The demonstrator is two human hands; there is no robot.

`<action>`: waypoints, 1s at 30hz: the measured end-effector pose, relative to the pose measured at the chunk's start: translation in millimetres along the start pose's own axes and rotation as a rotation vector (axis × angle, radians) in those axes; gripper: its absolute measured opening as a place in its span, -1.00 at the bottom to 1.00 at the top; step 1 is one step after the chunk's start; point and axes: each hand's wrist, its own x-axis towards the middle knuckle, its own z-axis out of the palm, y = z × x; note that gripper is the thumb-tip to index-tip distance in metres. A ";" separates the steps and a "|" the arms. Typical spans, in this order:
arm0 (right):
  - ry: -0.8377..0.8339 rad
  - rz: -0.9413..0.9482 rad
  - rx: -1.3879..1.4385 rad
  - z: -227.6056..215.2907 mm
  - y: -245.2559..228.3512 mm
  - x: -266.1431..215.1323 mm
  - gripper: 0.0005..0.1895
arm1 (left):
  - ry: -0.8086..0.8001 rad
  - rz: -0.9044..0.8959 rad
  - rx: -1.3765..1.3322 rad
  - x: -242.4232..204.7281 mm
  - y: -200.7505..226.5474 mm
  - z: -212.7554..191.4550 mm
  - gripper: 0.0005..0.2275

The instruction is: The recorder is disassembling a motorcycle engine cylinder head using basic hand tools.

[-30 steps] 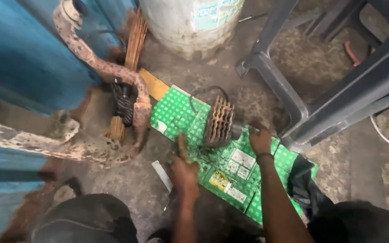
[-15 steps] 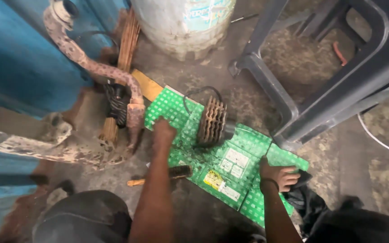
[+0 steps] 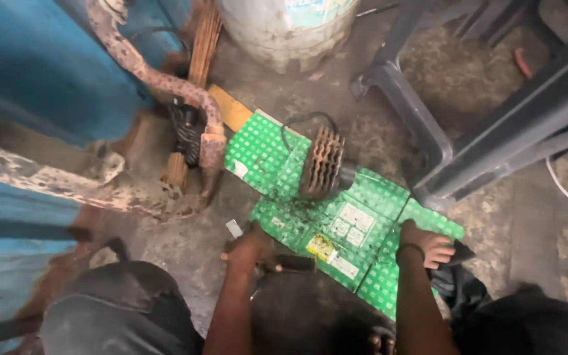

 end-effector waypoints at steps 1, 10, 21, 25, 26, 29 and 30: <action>0.001 0.002 -0.004 12.0 7.8 7.9 0.24 | -0.004 0.001 0.001 10.9 -0.5 17.6 0.29; 0.205 -0.077 0.012 22.2 21.5 -8.3 0.15 | 0.395 0.205 0.161 28.8 -3.6 118.8 -0.51; 0.148 0.135 0.078 -24.1 19.0 9.0 -0.38 | 0.598 -0.025 -0.712 27.5 19.5 50.1 -0.71; 0.387 -0.240 0.061 -119.6 -57.6 0.6 0.12 | 0.600 -0.091 -1.024 -17.2 58.6 2.5 -0.77; 0.538 -0.527 0.379 -173.4 -85.1 -14.1 0.21 | 0.661 -0.070 -1.031 -8.4 63.7 6.4 -0.67; 0.651 -0.838 0.694 -280.6 -156.5 -29.4 0.37 | 0.807 0.066 -0.990 70.8 56.8 48.8 -0.52; 0.615 -0.863 0.692 -305.8 -180.2 -27.9 0.46 | 0.894 0.169 -0.945 105.8 52.3 69.4 -0.48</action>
